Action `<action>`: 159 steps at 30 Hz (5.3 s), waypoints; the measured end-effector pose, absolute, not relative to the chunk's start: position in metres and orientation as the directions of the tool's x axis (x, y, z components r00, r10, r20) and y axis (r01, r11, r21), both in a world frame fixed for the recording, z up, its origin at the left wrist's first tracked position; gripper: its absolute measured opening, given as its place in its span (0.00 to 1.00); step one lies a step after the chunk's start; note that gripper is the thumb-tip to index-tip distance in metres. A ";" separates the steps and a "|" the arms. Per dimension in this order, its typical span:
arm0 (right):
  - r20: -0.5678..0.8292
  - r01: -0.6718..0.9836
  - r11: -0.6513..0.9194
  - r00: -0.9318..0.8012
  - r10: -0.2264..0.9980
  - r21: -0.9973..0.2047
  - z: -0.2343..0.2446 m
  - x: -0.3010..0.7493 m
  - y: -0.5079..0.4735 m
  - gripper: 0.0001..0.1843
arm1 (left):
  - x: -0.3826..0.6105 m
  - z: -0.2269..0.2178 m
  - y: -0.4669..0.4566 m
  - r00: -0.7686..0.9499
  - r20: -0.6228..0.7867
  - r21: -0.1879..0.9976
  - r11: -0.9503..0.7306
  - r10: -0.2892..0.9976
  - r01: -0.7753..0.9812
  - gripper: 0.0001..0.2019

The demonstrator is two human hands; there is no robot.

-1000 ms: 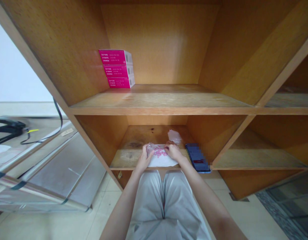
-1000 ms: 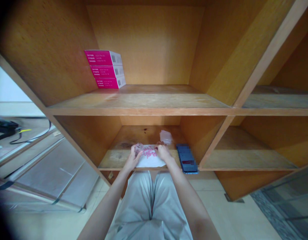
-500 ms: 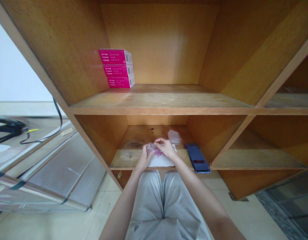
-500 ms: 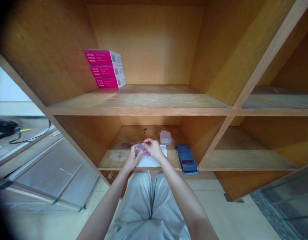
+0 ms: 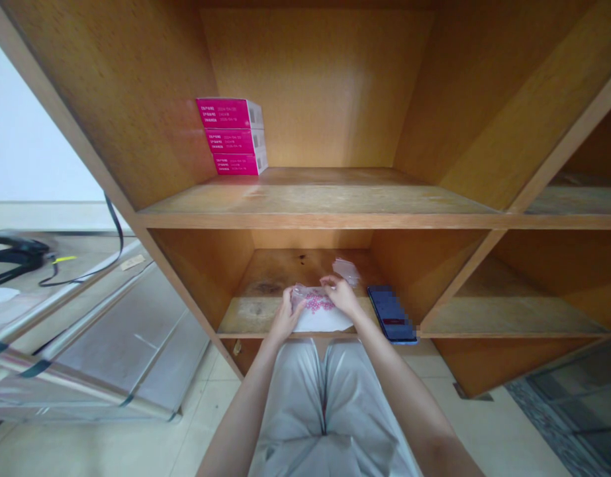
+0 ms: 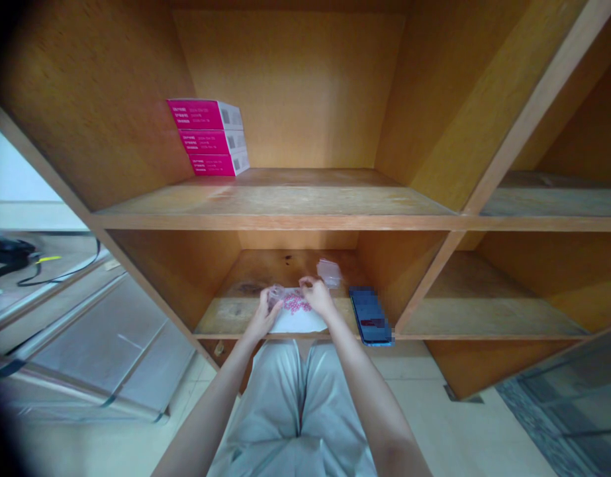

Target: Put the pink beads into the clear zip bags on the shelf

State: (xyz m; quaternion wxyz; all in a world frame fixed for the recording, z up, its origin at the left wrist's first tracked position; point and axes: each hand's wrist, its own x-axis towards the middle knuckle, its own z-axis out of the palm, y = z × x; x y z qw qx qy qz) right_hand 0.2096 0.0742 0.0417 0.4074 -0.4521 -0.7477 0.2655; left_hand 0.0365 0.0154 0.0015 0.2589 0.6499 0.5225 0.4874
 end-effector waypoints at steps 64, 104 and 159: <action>0.392 0.700 0.539 -0.382 0.837 -0.469 0.000 0.234 0.043 0.05 | 0.037 0.006 0.012 -0.015 0.348 0.860 -0.312 0.938 0.404 0.22; 0.459 0.380 0.508 -0.216 0.862 -0.773 0.047 0.208 0.050 0.07 | 0.037 -0.002 0.017 -0.017 0.387 0.833 -0.342 0.922 0.434 0.21; 0.567 0.348 0.543 -0.039 0.823 -0.764 0.058 0.173 0.050 0.07 | 0.036 -0.001 0.016 -0.006 0.382 0.843 -0.346 0.924 0.412 0.21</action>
